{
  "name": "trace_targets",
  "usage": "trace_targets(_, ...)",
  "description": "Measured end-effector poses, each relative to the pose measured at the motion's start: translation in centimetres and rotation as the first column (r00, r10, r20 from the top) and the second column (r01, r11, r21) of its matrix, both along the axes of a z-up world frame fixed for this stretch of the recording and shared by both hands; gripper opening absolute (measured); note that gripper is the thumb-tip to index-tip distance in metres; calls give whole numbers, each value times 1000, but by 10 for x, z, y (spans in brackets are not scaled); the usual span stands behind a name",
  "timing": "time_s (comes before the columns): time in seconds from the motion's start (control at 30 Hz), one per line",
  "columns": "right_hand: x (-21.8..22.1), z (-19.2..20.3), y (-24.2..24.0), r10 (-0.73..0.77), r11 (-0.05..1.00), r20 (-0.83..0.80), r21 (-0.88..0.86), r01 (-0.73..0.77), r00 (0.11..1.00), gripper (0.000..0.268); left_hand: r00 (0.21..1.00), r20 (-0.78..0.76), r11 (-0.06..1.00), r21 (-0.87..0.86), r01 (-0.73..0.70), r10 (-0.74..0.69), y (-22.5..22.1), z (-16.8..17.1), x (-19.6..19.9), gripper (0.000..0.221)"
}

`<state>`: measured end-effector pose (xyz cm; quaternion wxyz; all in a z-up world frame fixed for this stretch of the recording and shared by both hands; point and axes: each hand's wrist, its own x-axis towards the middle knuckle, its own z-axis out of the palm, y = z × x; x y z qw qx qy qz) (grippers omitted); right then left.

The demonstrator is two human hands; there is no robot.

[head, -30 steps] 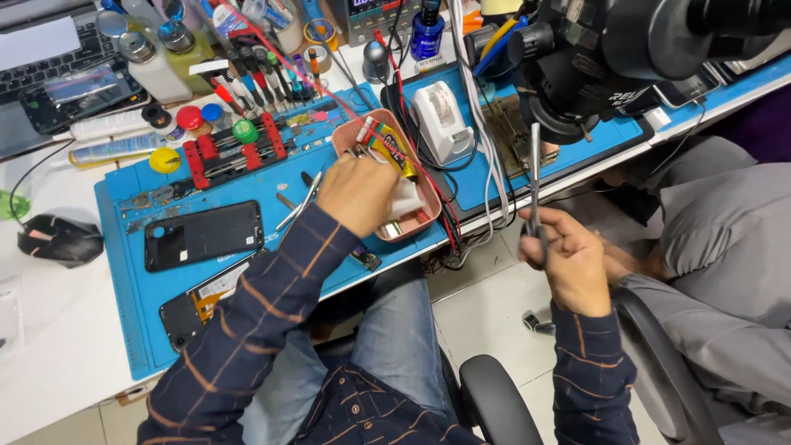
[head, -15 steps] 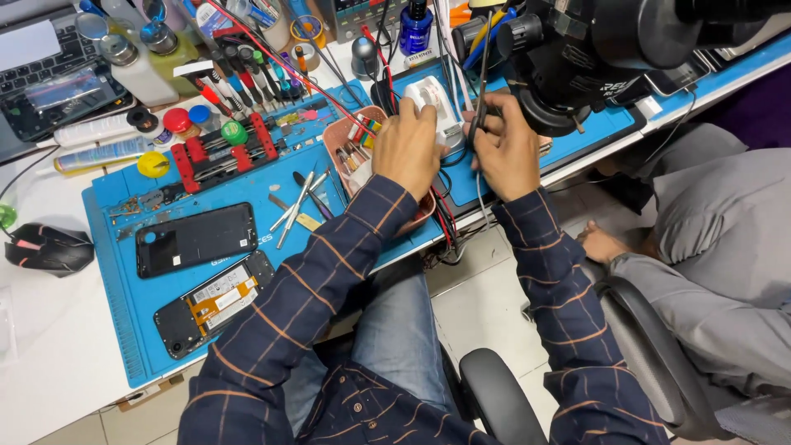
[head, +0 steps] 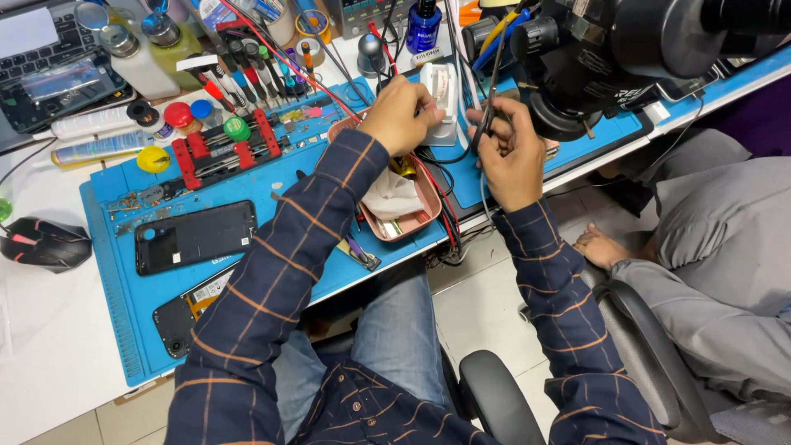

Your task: The person cleans the internal components of a disassembled smartphone using a brush and a cloth. They then use a precision screwdriver to work on the motherboard and a pair of scissors to cut a small piece of material. Finally, the person reassembles the phone and tests the screen.

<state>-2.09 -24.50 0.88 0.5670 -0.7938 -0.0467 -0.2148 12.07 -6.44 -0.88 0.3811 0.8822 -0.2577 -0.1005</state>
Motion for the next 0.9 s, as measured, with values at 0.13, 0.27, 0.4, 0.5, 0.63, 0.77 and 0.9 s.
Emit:
trace_targets(0.13, 1, 4, 2, -14, 972, 186, -227, 56, 983, 36, 994, -3, 993, 51, -109, 109, -12, 21, 2, 35)
trace_targets(0.27, 19, -16, -5, -43, 954, 116, -291, 75, 992, 39, 983, -113, 984, 121, -133, 147, -16, 20, 6, 60)
trace_targets(0.4, 22, -19, -4, -59, 946, 84, -314, 83, 995, 41, 968, -127, 973, 114, -202, 216, -20, 17, 4, 20)
trace_targets(0.5, 26, -18, -4, -20, 956, 111, -288, 51, 994, 43, 966, -81, 964, 124, -237, 247, -25, 19, -2, 35)
trace_targets(0.63, 29, -24, -10, -1, 957, 89, -287, 26, 996, 44, 948, -57, 949, 63, -308, 312, -36, 11, -2, 17)
trace_targets(0.77, 31, -30, -13, -10, 961, 70, -273, 29, 997, 44, 947, -46, 947, 54, -316, 319, -30, 2, -7, 23)
trace_targets(0.9, 27, -27, -9, -35, 962, 63, -269, 51, 997, 44, 955, -10, 950, -96, -297, 297, -25, -8, -20, 51)
